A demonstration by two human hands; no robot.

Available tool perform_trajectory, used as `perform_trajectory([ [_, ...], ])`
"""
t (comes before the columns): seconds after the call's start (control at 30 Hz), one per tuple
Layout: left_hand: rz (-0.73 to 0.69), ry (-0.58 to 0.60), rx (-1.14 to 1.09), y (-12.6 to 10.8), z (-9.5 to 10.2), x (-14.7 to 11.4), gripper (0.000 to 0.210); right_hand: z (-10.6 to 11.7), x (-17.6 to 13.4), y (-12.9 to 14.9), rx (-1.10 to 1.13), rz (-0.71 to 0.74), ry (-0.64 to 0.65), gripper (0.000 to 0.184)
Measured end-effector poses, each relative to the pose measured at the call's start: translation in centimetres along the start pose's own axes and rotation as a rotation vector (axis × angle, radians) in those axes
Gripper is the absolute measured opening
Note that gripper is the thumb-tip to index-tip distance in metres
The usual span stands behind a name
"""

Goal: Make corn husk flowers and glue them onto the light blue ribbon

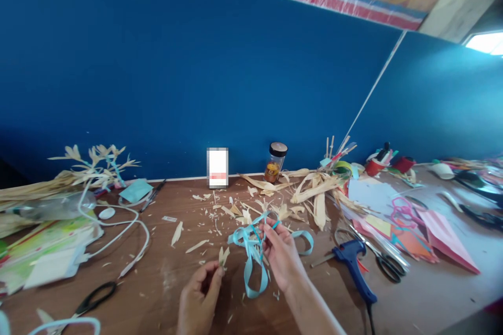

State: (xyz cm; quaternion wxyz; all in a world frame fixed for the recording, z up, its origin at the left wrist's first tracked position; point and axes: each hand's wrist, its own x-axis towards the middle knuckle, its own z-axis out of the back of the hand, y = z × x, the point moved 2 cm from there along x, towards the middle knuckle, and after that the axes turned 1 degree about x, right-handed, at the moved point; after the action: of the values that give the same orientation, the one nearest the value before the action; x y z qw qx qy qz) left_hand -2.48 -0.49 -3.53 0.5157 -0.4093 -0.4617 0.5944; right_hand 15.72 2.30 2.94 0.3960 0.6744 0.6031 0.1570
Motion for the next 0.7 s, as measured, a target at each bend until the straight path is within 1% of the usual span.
perform_trajectory([
  [0.1,-0.007,-0.006,0.002,-0.04,0.03,0.0,0.03,-0.08,-0.12,0.08,-0.009,0.009,0.002,0.023],
  [0.17,0.006,0.012,0.003,-0.13,0.0,0.0,0.03,-0.08,-0.19,0.12,-0.019,0.022,0.008,0.022],
  [0.43,0.006,0.003,-0.021,-0.36,0.05,0.02,0.03,0.15,-0.29,0.16,-0.104,0.093,-0.043,0.02],
  [0.57,0.009,0.011,-0.033,-0.08,-0.01,0.03,0.03,0.19,-0.37,0.11,-0.108,0.107,-0.021,0.019],
  [0.7,0.011,-0.008,-0.027,-0.18,-0.04,0.05,0.031,-0.06,-0.61,0.19,-0.087,0.085,0.009,0.017],
])
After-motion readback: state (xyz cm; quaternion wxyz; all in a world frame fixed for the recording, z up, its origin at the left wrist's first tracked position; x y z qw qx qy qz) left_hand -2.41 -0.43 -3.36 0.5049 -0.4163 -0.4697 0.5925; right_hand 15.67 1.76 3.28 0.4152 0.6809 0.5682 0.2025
